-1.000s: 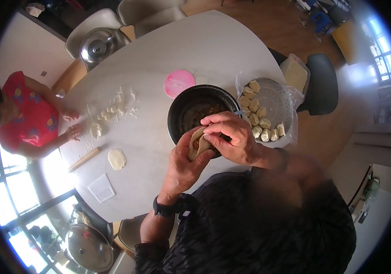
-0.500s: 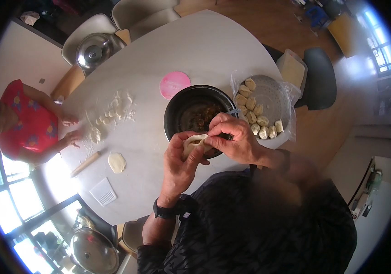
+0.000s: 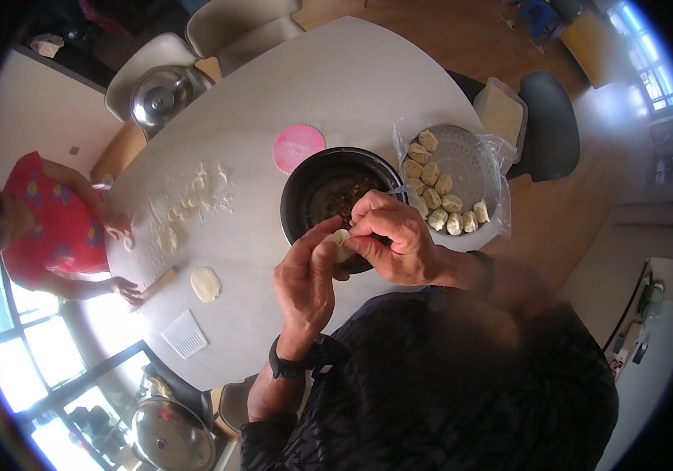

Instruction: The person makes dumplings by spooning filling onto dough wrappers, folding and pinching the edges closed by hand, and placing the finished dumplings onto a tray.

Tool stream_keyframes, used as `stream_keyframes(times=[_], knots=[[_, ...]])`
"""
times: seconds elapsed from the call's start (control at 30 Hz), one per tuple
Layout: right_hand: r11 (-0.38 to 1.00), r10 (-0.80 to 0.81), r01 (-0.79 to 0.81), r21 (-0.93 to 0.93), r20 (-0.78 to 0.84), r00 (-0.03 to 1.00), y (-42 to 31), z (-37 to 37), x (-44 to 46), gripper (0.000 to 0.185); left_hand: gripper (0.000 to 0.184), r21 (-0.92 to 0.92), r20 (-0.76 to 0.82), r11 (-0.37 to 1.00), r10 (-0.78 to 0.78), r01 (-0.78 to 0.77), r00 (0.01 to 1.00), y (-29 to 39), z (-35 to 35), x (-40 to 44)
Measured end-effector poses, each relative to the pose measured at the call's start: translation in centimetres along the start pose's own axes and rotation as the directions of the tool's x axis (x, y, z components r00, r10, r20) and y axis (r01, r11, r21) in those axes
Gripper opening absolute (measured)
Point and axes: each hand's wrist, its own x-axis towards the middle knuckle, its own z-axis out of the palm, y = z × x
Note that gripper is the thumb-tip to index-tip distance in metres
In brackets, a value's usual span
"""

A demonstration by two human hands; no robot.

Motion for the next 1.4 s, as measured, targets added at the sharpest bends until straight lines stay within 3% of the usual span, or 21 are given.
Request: stream_keyframes(times=[0.07, 0.17, 0.33, 0.43, 0.53, 0.77, 0.87, 1.07, 1.17, 1.4], knots=[[1.0, 0.003, -0.003, -0.006, 0.001, 1.0, 0.1, -0.2, -0.1, 0.017, 0.018, -0.037, 0.025, 0.999, 0.003, -0.002, 1.0, 1.1, 0.1, 0.0], [1.0, 0.017, -0.016, -0.019, 0.035, 0.999, 0.2, -0.3, -0.1, 0.018, 0.018, 0.057, 0.017, 0.998, -0.018, 0.017, 1.0, 0.3, 0.4, -0.2], [0.998, -0.066, 0.067, -0.014, 0.076, 0.995, -1.0, -1.2, 1.2, 0.038, 0.017, -0.146, -0.016, 0.987, 0.064, -0.066, 0.998, -1.1, -0.3, 0.2], [0.955, 0.176, -0.192, 0.225, 0.086, 0.981, -1.0, -1.9, 0.2, 0.051, 0.019, -0.338, -0.005, 0.941, -0.026, 0.023, 1.0, -0.7, -1.0, 0.2], [0.904, 0.299, -0.363, 0.227, 0.272, 0.915, -0.5, -2.5, -1.3, 0.05, 0.022, -0.414, 0.034, 0.905, -0.096, 0.101, 0.995, -0.2, -1.4, 0.4], [0.983, 0.15, -0.159, 0.088, 0.098, 0.984, -0.1, -2.0, -1.1, 0.015, 0.021, -0.382, 0.062, 0.914, -0.123, 0.138, 0.99, 0.0, -1.3, 0.5], [0.995, 0.03, -0.037, 0.087, 0.08, 0.996, -0.1, -2.3, -0.2, 0.015, 0.021, -0.336, 0.075, 0.935, -0.096, 0.116, 0.993, 0.3, -1.7, 0.5], [0.955, 0.224, -0.251, 0.156, 0.171, 0.959, -1.3, -3.0, 1.0, 0.013, 0.02, -0.247, 0.108, 0.967, -0.04, 0.066, 0.993, 0.8, -2.0, 0.3], [0.954, 0.128, -0.187, 0.233, 0.248, 0.96, -0.3, -3.0, 0.8, 0.017, 0.018, -0.251, 0.139, 0.965, -0.035, 0.07, 0.99, 1.0, -2.1, 0.1], [0.993, 0.067, -0.084, 0.088, 0.178, 0.982, -1.9, -2.7, 1.1, 0.017, 0.015, -0.202, 0.091, 0.979, 0.02, -0.001, 0.996, 1.3, -1.8, -0.1]])
